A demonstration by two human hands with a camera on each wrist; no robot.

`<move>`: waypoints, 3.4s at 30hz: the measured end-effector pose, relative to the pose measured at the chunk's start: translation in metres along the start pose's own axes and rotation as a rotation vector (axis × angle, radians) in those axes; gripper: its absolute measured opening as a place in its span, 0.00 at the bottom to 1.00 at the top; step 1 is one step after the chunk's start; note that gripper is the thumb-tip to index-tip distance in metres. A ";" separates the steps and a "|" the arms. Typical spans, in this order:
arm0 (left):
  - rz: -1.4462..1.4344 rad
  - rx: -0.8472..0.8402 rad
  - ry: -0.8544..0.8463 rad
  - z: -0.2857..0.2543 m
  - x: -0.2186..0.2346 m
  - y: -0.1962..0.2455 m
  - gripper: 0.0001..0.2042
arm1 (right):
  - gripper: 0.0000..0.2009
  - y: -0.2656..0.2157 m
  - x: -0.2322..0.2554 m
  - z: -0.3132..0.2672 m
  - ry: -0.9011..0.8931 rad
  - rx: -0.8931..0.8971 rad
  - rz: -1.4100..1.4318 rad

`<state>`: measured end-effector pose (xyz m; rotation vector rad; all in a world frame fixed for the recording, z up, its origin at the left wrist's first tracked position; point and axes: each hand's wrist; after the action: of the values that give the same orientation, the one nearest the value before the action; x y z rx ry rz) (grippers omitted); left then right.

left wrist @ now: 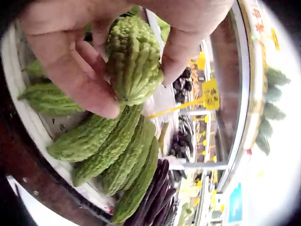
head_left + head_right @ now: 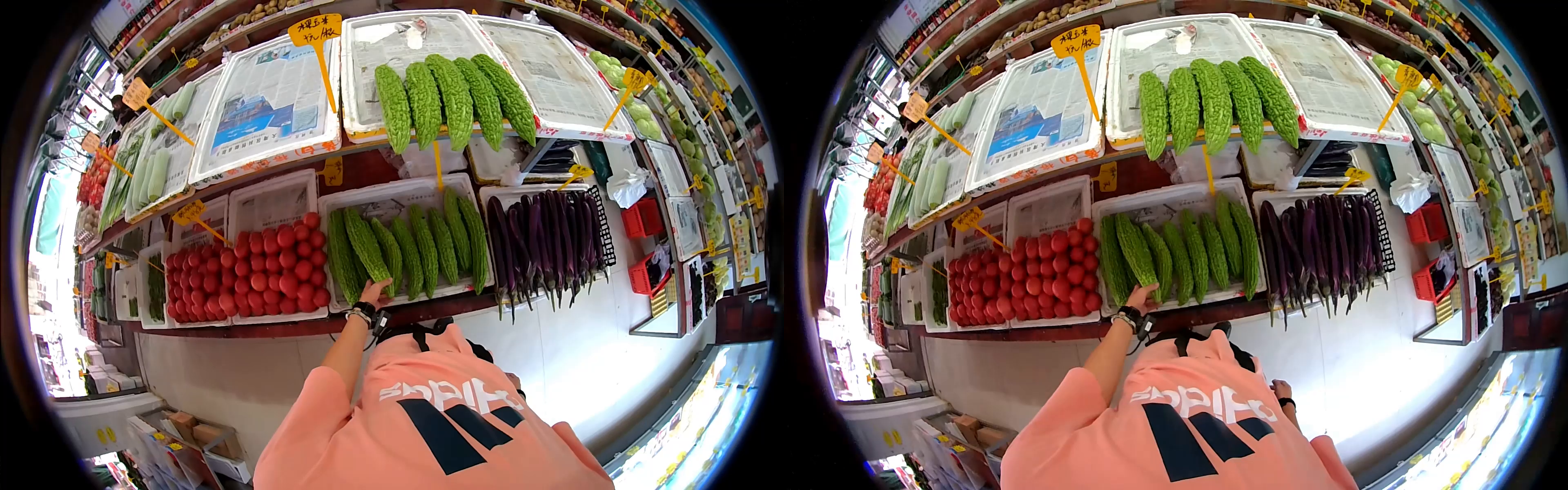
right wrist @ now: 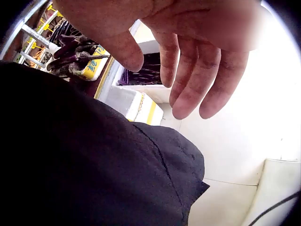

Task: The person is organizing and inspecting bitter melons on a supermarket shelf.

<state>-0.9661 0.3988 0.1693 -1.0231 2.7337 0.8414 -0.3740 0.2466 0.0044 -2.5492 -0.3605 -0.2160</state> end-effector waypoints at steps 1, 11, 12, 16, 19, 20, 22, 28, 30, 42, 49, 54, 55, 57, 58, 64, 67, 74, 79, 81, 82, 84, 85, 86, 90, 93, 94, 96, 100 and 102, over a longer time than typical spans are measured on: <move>-0.055 -0.013 -0.009 0.002 -0.002 -0.002 0.44 | 0.14 -0.016 -0.002 -0.014 -0.014 0.011 0.061; -0.769 -0.001 -0.217 -0.019 -0.023 0.023 0.27 | 0.14 0.016 -0.003 0.005 -0.181 0.424 -0.166; -0.857 0.004 -0.194 -0.012 -0.024 0.023 0.39 | 0.14 0.010 -0.004 -0.001 -0.171 0.357 -0.173; -0.773 -0.111 -0.023 -0.019 -0.058 0.038 0.30 | 0.14 -0.012 -0.014 -0.027 -0.101 0.139 -0.082; -0.777 -0.103 -0.048 0.003 -0.050 0.042 0.26 | 0.15 -0.004 -0.024 -0.017 -0.010 0.008 -0.199; -0.760 -0.101 -0.055 0.008 -0.044 0.044 0.21 | 0.15 0.011 -0.025 -0.001 0.005 0.001 -0.333; -0.702 -0.075 -0.060 -0.006 -0.039 0.052 0.20 | 0.16 0.053 -0.028 0.033 0.022 0.080 -0.287; -0.161 -0.171 -0.063 -0.041 0.002 0.040 0.22 | 0.13 -0.032 -0.015 -0.011 -0.117 0.012 0.010; -0.052 -0.190 -0.086 -0.053 0.020 0.034 0.18 | 0.18 -0.083 -0.011 -0.023 -0.142 -0.101 0.144; 0.379 -0.410 -0.276 -0.194 0.004 -0.006 0.26 | 0.38 -0.427 -0.149 -0.147 -0.989 0.688 0.072; 0.610 -0.886 -0.556 -0.227 -0.088 0.046 0.45 | 0.51 -0.535 -0.221 -0.281 -1.115 1.315 0.530; 0.787 -1.365 -0.616 -0.243 -0.151 0.101 0.52 | 0.49 -0.553 -0.215 -0.270 -1.126 1.505 0.365; 0.751 -1.418 -0.648 -0.240 -0.156 0.100 0.52 | 0.50 -0.546 -0.216 -0.269 -1.102 1.471 0.395; 0.683 -1.433 -0.551 -0.229 -0.166 0.088 0.48 | 0.52 -0.543 -0.214 -0.267 -1.073 1.410 0.428; 0.617 -1.388 -0.556 -0.221 -0.166 0.074 0.48 | 0.53 -0.546 -0.213 -0.270 -1.069 1.384 0.434; 0.543 -1.297 -0.577 -0.217 -0.165 0.087 0.57 | 0.53 -0.559 -0.217 -0.274 -1.111 1.294 0.472; 0.490 -1.297 -0.606 -0.209 -0.153 0.094 0.59 | 0.49 -0.563 -0.218 -0.269 -1.077 1.321 0.320; 0.137 -0.744 -0.736 -0.210 -0.124 0.110 0.37 | 0.36 -0.594 -0.170 -0.259 -0.836 1.395 -0.631; 0.071 -0.823 -0.747 -0.224 -0.120 0.111 0.37 | 0.24 -0.500 -0.109 -0.178 -0.586 0.994 -0.605; 0.088 -0.899 -0.723 -0.223 -0.119 0.117 0.40 | 0.22 -0.426 -0.080 -0.119 -0.339 0.795 -0.713; 0.151 -0.924 -0.708 -0.222 -0.117 0.125 0.44 | 0.21 -0.368 -0.063 -0.071 -0.206 0.899 -0.716; 0.226 -0.987 -0.707 -0.220 -0.114 0.143 0.45 | 0.26 -0.267 -0.023 -0.022 -0.052 0.627 -0.929; 0.266 -1.017 -0.703 -0.220 -0.112 0.152 0.46 | 0.28 -0.225 -0.007 -0.018 -0.045 0.499 -0.915; 0.281 -1.026 -0.684 -0.219 -0.108 0.164 0.45 | 0.29 -0.172 0.009 0.005 -0.084 0.306 -0.851; 0.377 -1.004 -0.539 -0.215 -0.097 0.221 0.42 | 0.29 -0.096 0.023 -0.044 -0.098 0.081 -0.530; 0.391 -1.005 -0.518 -0.199 -0.093 0.261 0.39 | 0.29 -0.073 0.018 -0.062 -0.092 -0.015 -0.315; 0.395 -0.964 -0.574 -0.194 -0.092 0.275 0.38 | 0.29 -0.071 0.016 -0.065 -0.087 -0.029 -0.255; 0.354 -0.855 -0.641 -0.196 -0.095 0.295 0.37 | 0.29 -0.067 0.008 -0.066 -0.077 -0.045 -0.154; 0.345 -0.819 -0.597 -0.167 -0.107 0.334 0.35 | 0.29 -0.066 -0.006 -0.063 -0.064 -0.046 -0.005; 0.364 -0.814 -0.521 -0.165 -0.118 0.348 0.34 | 0.29 -0.068 -0.013 -0.063 -0.059 -0.030 0.047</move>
<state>-1.0809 0.5951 0.5019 -0.2601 2.1395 2.0306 -0.4114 0.2650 0.0880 -2.5944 -0.3210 -0.1294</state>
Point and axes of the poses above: each hand's wrist, its own z-axis towards the middle knuckle, its own x-axis out of the back of the hand, y = z × x, and after that the axes turned 10 degrees about -y, right-handed
